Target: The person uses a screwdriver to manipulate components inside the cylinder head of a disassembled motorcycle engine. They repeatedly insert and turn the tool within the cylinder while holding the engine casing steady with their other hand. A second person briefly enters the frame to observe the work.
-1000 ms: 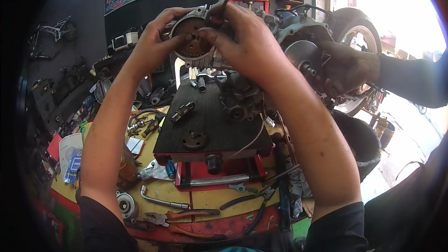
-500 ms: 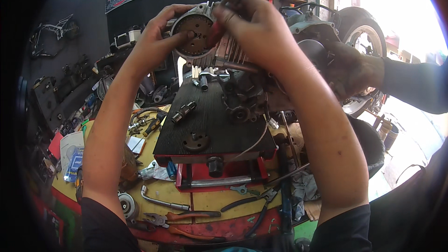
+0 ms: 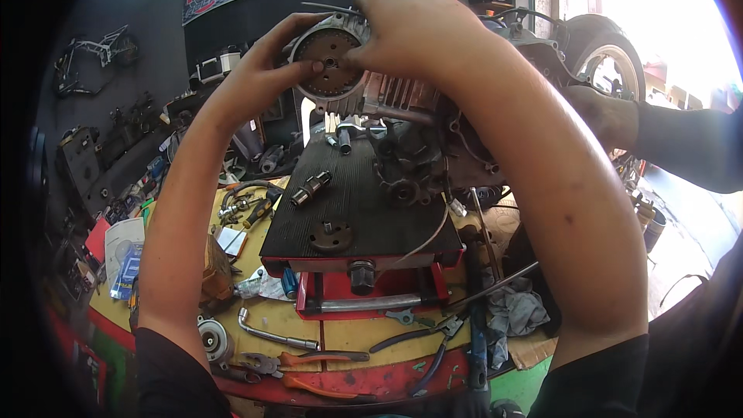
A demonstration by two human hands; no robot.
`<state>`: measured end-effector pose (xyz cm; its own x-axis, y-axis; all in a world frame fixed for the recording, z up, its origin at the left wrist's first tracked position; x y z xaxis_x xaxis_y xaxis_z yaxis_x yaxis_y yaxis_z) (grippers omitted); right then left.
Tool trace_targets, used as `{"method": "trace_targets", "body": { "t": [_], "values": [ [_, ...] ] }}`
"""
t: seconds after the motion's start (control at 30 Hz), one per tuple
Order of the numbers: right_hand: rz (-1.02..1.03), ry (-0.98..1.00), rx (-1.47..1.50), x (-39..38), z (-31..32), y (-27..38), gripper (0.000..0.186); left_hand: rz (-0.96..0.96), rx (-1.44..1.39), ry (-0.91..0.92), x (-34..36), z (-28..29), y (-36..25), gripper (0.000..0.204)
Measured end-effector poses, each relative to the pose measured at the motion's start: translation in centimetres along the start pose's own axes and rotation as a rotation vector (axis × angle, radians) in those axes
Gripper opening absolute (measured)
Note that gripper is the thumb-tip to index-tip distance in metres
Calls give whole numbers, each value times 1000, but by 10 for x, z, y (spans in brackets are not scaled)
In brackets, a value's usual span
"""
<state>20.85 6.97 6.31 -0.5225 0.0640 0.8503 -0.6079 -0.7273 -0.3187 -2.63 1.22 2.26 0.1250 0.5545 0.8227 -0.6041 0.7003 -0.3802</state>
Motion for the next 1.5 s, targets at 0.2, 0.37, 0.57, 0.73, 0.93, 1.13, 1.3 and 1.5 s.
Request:
{"method": "trace_targets", "body": {
  "t": [0.2, 0.37, 0.57, 0.73, 0.93, 1.13, 1.3, 1.5],
  "values": [
    [-39, 141, -36, 17, 1, 0, 68, -26, 63, -1, -4, 1, -6, 68],
    [-22, 124, -28, 16, -1, 0, 68, -76, 163, -27, -7, -3, -2, 76],
    [-89, 223, 0, 18, 9, 5, 68, -41, 97, -31, -9, -8, -5, 72],
    [-91, 209, 10, 16, 7, 4, 68, 27, 23, -57, -7, -10, -8, 64],
    [-99, 220, 53, 17, 7, 0, 66, 54, -39, -71, -9, -12, -10, 58],
    [-98, 231, 177, 21, 1, -12, 64, 8, 17, -104, -9, -16, -11, 58],
    [-92, 214, 133, 21, 0, -10, 65, 14, 21, -117, -11, -19, -11, 60],
    [-99, 206, 105, 20, 7, 0, 61, -49, -161, -158, -15, -29, 3, 60]
  ]
}}
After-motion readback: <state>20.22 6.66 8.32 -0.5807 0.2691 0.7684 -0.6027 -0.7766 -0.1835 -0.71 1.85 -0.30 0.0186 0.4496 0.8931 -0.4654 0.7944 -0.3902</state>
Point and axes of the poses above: each hand's wrist, its own x-axis towards the middle knuckle, its own z-axis out of the back of the hand, y = z × x, the point moved 1 cm from there along x, towards the middle knuckle, and after that the axes turned 8 degrees about -y, right-handed, at the moved point
